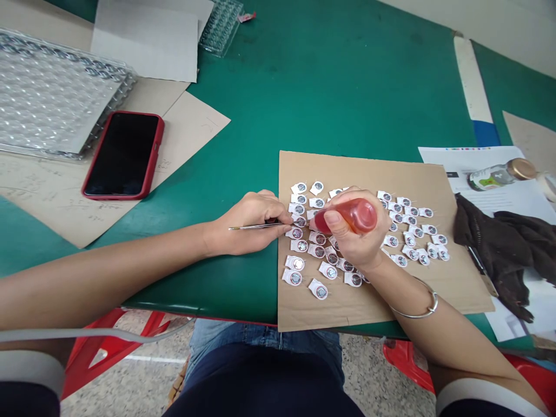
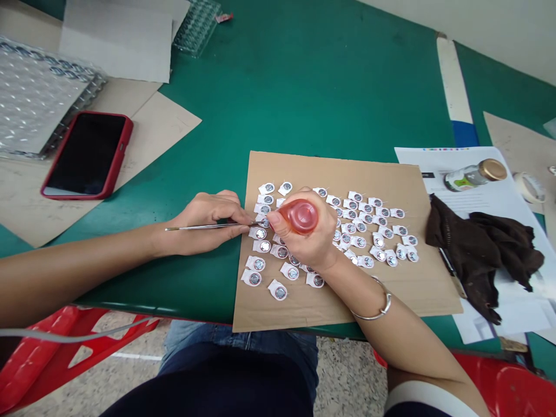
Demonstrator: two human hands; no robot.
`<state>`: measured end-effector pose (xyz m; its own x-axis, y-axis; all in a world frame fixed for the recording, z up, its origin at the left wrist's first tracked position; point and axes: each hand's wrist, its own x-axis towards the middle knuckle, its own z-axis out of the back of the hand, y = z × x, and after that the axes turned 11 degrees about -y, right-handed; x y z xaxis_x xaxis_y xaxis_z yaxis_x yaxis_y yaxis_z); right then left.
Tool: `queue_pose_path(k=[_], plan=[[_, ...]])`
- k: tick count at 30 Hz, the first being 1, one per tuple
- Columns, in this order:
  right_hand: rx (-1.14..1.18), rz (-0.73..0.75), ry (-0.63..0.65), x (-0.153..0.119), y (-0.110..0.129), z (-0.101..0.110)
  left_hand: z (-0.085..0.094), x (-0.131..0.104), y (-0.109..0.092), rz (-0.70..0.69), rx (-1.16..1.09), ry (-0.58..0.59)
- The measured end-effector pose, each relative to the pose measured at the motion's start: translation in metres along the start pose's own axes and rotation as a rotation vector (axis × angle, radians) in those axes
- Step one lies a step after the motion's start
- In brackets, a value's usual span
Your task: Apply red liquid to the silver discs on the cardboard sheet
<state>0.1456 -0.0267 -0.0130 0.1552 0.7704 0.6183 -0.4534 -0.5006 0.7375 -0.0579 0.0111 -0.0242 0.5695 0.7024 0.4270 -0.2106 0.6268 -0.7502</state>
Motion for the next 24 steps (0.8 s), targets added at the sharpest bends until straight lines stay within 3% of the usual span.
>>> queue_pose_path(k=[24], plan=[[0.066,-0.011,-0.004,-0.0002,0.0004,-0.0021,0.0048,0.0071,-0.0019,0.273,0.031,0.058]])
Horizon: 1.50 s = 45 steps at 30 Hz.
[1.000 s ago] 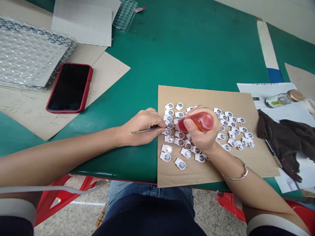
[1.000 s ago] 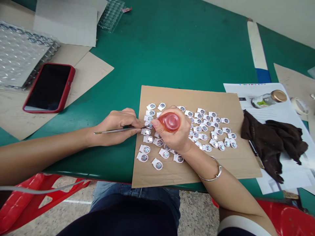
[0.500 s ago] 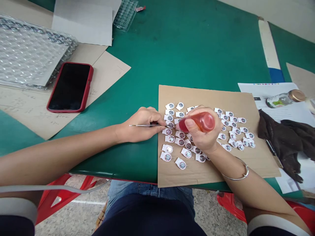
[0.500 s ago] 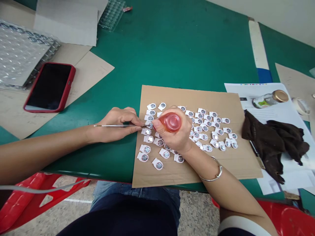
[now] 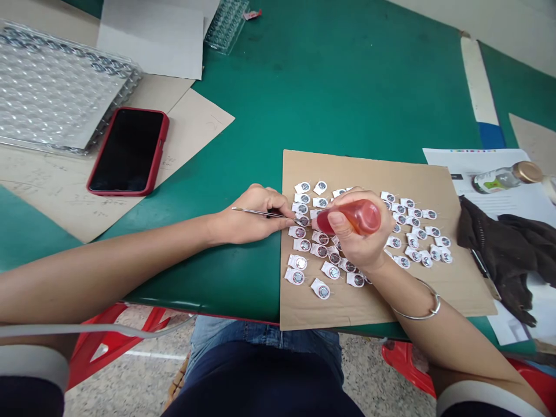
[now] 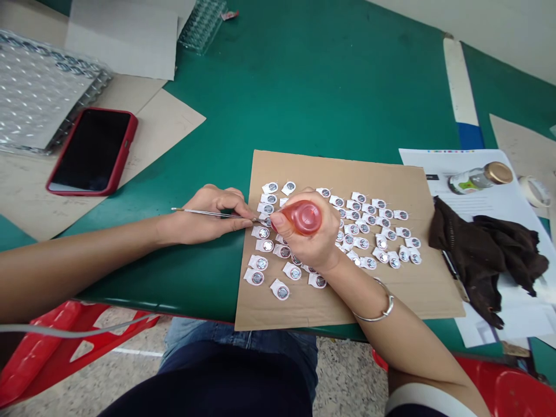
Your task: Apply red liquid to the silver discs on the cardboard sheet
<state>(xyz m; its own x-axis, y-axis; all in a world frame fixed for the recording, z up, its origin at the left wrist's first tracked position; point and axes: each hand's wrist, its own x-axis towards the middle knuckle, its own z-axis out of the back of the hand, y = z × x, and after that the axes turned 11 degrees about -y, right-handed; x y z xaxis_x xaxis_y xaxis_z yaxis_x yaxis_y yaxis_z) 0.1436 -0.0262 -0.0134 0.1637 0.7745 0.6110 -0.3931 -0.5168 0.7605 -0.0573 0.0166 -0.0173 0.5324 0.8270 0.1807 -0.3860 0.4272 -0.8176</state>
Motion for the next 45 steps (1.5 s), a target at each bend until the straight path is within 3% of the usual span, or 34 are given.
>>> queue_pose_path(k=[16,36,45], plan=[[0.014,0.007,-0.002,-0.002,-0.001,-0.004,0.001,0.003,0.000,0.049,-0.038,0.011],[0.018,0.012,-0.006,-0.004,-0.005,-0.005,0.004,0.010,-0.001,0.261,-0.253,0.035],[0.088,0.035,0.002,-0.003,-0.004,-0.005,0.004,0.011,0.003,0.244,-0.281,0.042]])
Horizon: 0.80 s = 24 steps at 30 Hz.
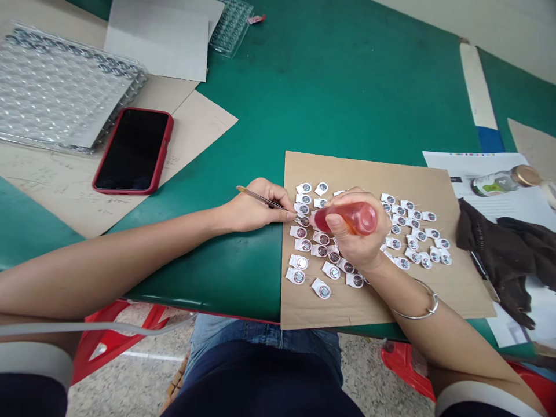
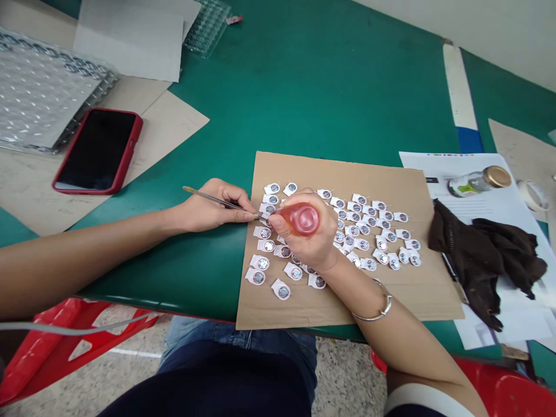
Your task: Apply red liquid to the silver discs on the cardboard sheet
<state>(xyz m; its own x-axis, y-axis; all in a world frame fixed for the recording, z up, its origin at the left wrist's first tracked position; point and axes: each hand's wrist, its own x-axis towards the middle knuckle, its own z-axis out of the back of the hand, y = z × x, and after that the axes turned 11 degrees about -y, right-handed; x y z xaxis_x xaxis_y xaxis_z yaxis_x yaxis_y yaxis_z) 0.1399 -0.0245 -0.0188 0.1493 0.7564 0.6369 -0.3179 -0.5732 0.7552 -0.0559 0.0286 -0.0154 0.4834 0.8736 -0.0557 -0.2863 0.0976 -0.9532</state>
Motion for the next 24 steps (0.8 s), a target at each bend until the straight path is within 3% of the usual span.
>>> queue_pose_path(k=[5,8,13,16,20,24], plan=[[-0.027,-0.013,-0.019,-0.001,-0.002,-0.001,0.000,0.001,0.001,0.008,0.001,-0.002],[0.054,-0.062,-0.153,0.004,-0.002,0.000,0.000,0.001,0.001,0.011,0.006,-0.005],[0.171,-0.289,-0.360,0.029,0.001,0.012,0.001,0.000,0.001,-0.001,-0.014,-0.021],[0.261,-0.390,-0.469,0.048,0.003,0.026,0.006,0.002,-0.002,-0.009,-0.095,-0.121],[0.285,-0.422,-0.453,0.067,0.010,0.049,0.010,0.006,-0.017,-0.010,-0.112,-0.324],[0.245,-0.394,-0.378,0.075,0.019,0.060,-0.004,0.004,-0.040,-0.078,0.118,-0.334]])
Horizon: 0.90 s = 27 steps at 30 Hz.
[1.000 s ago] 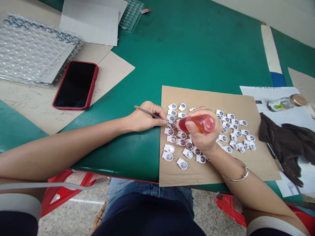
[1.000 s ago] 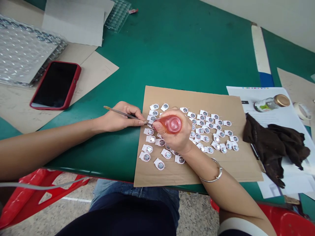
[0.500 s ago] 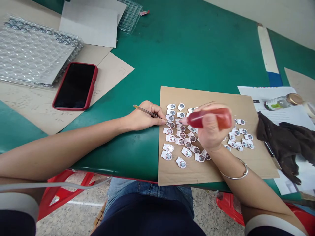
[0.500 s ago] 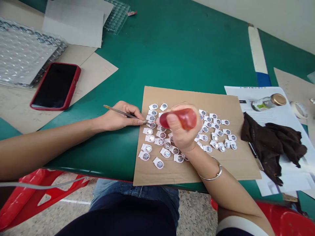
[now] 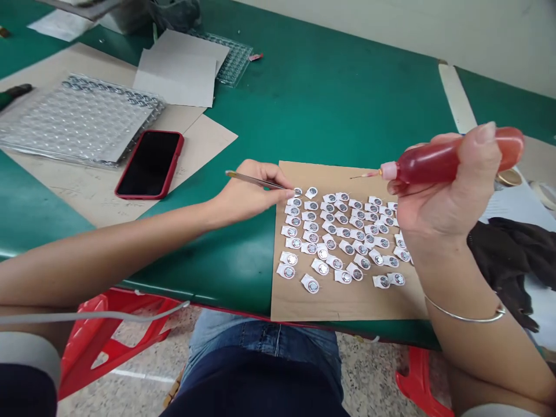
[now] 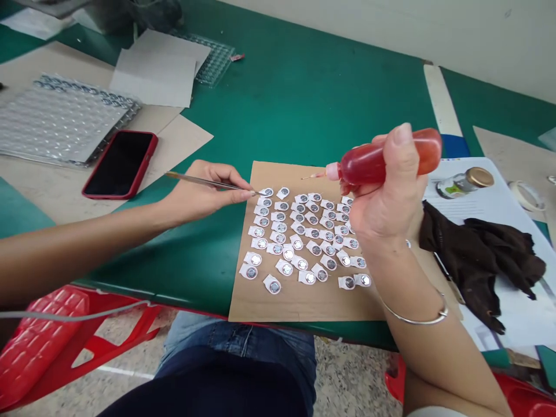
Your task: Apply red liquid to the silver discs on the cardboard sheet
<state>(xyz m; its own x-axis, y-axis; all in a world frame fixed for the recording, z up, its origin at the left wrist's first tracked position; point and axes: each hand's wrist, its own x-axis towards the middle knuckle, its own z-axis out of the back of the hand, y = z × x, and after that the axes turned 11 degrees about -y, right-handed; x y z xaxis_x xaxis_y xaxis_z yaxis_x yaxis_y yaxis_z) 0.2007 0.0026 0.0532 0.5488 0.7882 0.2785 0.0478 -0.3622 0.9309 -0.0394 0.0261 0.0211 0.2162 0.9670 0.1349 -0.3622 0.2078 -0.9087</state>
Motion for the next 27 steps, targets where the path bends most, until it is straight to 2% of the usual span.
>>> queue_pose_path(k=[3,5,8,11,16,22,27], plan=[[0.028,0.024,0.004,-0.002,-0.004,-0.004,-0.016,-0.012,-0.012,-0.110,0.093,0.030],[0.036,0.004,-0.021,-0.006,-0.014,-0.006,-0.027,-0.022,-0.012,-0.229,0.174,0.047],[0.007,0.050,-0.066,-0.015,-0.032,-0.005,-0.036,-0.036,-0.002,-0.523,0.260,0.093],[-0.063,0.075,0.014,-0.023,-0.043,-0.003,-0.038,-0.045,0.010,-0.691,0.348,0.162],[-0.151,0.140,0.111,-0.032,-0.047,-0.001,-0.039,-0.048,0.018,-0.724,0.377,0.220],[-0.090,0.020,0.066,-0.034,-0.047,-0.003,-0.041,-0.047,0.021,-0.709,0.379,0.227],[-0.082,0.015,0.080,-0.037,-0.046,-0.005,-0.041,-0.047,0.021,-0.745,0.373,0.220]])
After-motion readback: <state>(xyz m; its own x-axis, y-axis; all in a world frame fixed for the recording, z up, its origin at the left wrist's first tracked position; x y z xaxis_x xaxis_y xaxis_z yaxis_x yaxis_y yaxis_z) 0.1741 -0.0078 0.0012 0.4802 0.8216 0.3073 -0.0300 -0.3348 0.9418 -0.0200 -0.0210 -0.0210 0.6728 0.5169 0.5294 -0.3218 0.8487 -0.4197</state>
